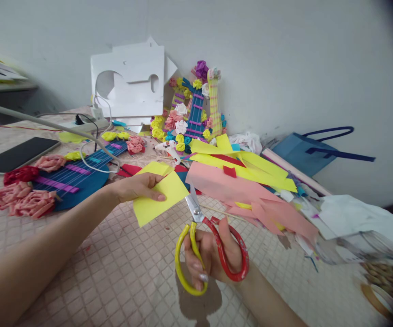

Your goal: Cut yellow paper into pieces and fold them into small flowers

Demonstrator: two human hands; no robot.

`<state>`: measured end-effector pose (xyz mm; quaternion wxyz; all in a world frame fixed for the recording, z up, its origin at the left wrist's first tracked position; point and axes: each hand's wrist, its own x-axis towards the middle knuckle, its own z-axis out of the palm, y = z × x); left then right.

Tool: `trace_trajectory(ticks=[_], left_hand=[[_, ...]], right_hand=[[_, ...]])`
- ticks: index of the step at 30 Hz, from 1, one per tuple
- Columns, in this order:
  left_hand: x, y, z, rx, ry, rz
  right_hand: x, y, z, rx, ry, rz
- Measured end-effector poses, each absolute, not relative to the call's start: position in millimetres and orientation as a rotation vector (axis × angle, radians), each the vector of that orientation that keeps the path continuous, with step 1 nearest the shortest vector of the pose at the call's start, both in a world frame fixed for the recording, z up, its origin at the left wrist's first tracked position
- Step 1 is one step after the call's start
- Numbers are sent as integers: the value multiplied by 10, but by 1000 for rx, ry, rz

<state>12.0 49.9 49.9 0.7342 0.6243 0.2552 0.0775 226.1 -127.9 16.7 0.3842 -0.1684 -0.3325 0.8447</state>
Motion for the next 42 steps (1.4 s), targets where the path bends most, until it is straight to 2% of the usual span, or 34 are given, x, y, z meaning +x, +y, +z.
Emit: trace_trajectory(ticks=[27, 42], left_hand=[[51, 518, 547, 1399, 620, 212], [91, 473, 574, 1433, 570, 137]], right_hand=[[2235, -1271, 22, -353, -778, 2136], [2223, -1286, 111, -466, -838, 2107]])
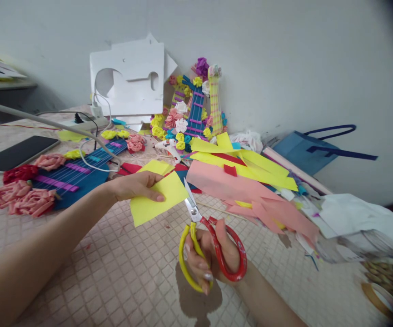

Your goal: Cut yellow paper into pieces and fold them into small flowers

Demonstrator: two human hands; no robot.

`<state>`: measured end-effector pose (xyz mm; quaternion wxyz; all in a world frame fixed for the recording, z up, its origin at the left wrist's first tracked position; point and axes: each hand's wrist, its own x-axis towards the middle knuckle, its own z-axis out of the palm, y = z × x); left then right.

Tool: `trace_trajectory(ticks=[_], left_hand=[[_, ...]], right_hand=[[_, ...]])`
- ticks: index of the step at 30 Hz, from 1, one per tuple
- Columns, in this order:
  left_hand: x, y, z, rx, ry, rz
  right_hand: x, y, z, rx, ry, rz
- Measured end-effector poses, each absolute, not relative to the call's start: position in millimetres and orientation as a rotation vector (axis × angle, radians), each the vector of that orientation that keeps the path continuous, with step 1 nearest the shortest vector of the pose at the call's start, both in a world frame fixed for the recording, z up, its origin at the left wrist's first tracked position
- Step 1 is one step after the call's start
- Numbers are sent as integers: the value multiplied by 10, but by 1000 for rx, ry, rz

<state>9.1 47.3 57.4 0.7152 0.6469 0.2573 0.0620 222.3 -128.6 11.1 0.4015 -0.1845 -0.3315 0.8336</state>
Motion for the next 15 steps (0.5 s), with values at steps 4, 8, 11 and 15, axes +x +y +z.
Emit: trace_trajectory(ticks=[4, 8, 11, 15], left_hand=[[94, 475, 568, 1445, 543, 104], [87, 480, 571, 1459, 563, 129], [79, 482, 572, 1470, 579, 135], [66, 483, 575, 1469, 585, 158]], right_hand=[[2229, -1279, 94, -485, -833, 2107], [2229, -1271, 66, -476, -810, 2124], [2221, -1270, 49, -491, -793, 2120], [2205, -1283, 42, -559, -784, 2066]])
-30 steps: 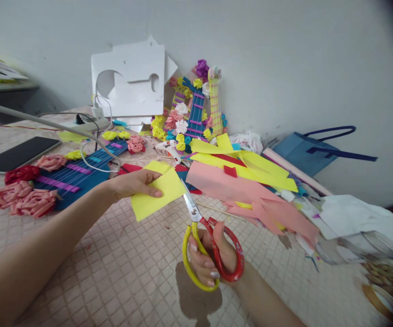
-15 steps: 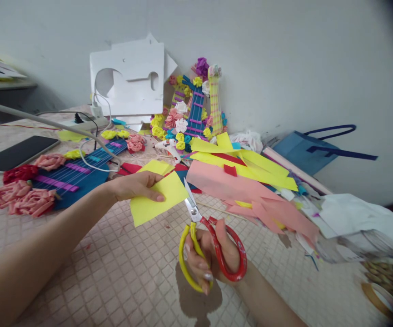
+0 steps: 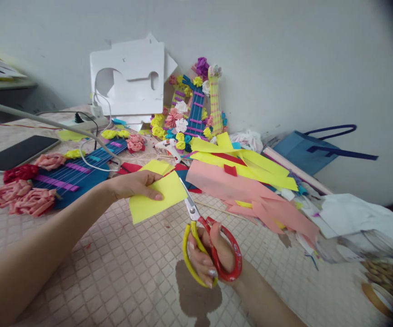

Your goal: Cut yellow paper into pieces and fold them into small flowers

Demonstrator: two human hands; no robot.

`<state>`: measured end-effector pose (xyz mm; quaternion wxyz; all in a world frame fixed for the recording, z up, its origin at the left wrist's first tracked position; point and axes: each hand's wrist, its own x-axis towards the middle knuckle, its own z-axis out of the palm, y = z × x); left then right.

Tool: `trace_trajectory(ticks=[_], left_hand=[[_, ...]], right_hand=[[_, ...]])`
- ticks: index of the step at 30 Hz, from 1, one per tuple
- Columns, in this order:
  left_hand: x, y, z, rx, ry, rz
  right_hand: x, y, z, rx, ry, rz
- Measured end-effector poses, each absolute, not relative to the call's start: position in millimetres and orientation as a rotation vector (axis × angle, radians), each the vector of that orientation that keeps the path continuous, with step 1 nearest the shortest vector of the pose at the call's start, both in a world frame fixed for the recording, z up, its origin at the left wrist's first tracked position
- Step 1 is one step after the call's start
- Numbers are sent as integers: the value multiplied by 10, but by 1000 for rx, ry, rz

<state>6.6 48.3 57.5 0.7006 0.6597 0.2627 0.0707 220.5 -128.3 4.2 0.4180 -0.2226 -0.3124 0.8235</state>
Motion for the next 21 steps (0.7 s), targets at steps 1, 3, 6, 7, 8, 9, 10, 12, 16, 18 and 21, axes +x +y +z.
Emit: trace_trajectory(ticks=[1, 3, 6, 7, 8, 9, 10, 12, 16, 18, 21], left_hand=[[63, 483, 577, 1466, 583, 160], [60, 485, 582, 1464, 576, 156], [65, 487, 585, 1479, 568, 127], [69, 487, 583, 1484, 567, 112], [73, 487, 580, 1489, 566, 94], [79, 484, 576, 1491, 566, 76], [84, 480, 571, 1492, 566, 60], [94, 467, 561, 1490, 568, 36], [112, 435, 538, 1486, 565, 0], [119, 428, 526, 1493, 565, -12], [120, 435, 515, 1507, 568, -4]], right_hand=[[2202, -1286, 46, -574, -786, 2053], [2197, -1293, 60, -598, -798, 2039], [2197, -1294, 94, -589, -807, 2057], [2198, -1293, 104, -576, -807, 2070], [2200, -1291, 112, -560, -807, 2082], [2201, -1289, 118, -550, -806, 2088], [2202, -1287, 121, -545, -805, 2091], [2203, -1284, 119, -539, -807, 2096], [2202, -1282, 108, -521, -820, 2087], [2204, -1284, 101, -525, -828, 2075], [2209, -1290, 84, -556, -817, 2064]])
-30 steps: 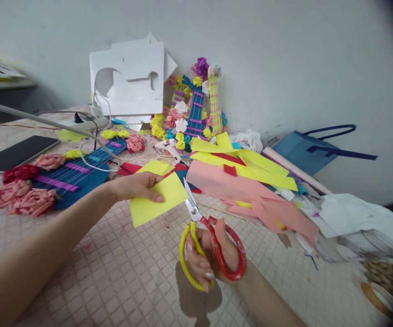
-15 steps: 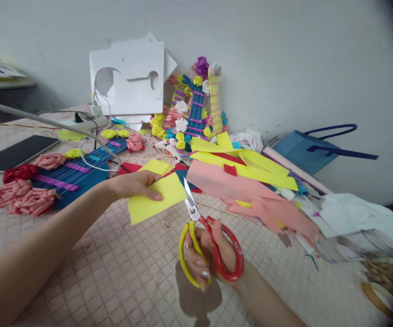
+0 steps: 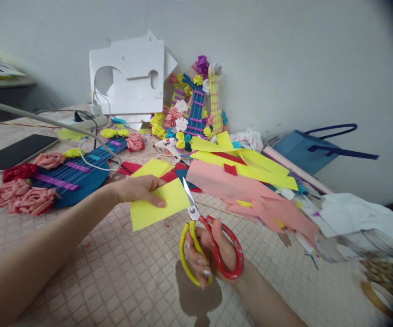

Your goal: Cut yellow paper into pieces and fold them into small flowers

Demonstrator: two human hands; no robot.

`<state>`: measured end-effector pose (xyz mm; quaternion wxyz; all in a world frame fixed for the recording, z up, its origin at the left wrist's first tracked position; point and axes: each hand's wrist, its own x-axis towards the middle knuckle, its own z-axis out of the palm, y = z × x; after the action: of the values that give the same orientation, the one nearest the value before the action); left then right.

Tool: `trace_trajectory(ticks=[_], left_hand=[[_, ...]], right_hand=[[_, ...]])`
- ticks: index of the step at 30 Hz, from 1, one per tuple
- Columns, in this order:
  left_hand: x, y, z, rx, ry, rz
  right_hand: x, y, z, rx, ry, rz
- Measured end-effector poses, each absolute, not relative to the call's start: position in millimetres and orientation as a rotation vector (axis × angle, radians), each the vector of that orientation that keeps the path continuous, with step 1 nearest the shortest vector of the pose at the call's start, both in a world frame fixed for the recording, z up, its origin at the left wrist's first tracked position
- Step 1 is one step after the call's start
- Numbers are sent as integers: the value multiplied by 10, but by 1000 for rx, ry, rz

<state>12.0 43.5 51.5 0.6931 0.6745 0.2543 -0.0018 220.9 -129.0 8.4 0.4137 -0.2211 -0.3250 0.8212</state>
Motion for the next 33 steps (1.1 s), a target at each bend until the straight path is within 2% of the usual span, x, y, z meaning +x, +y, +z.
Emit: trace_trajectory(ticks=[7, 20, 33], left_hand=[[92, 473, 530, 1491, 581, 20], [135, 407, 540, 1517, 565, 6], [145, 388, 525, 1533, 526, -25]], right_hand=[[2196, -1297, 56, -605, -810, 1986], [2235, -1284, 42, -536, -803, 2110], [2203, -1295, 75, -661, -823, 2004]])
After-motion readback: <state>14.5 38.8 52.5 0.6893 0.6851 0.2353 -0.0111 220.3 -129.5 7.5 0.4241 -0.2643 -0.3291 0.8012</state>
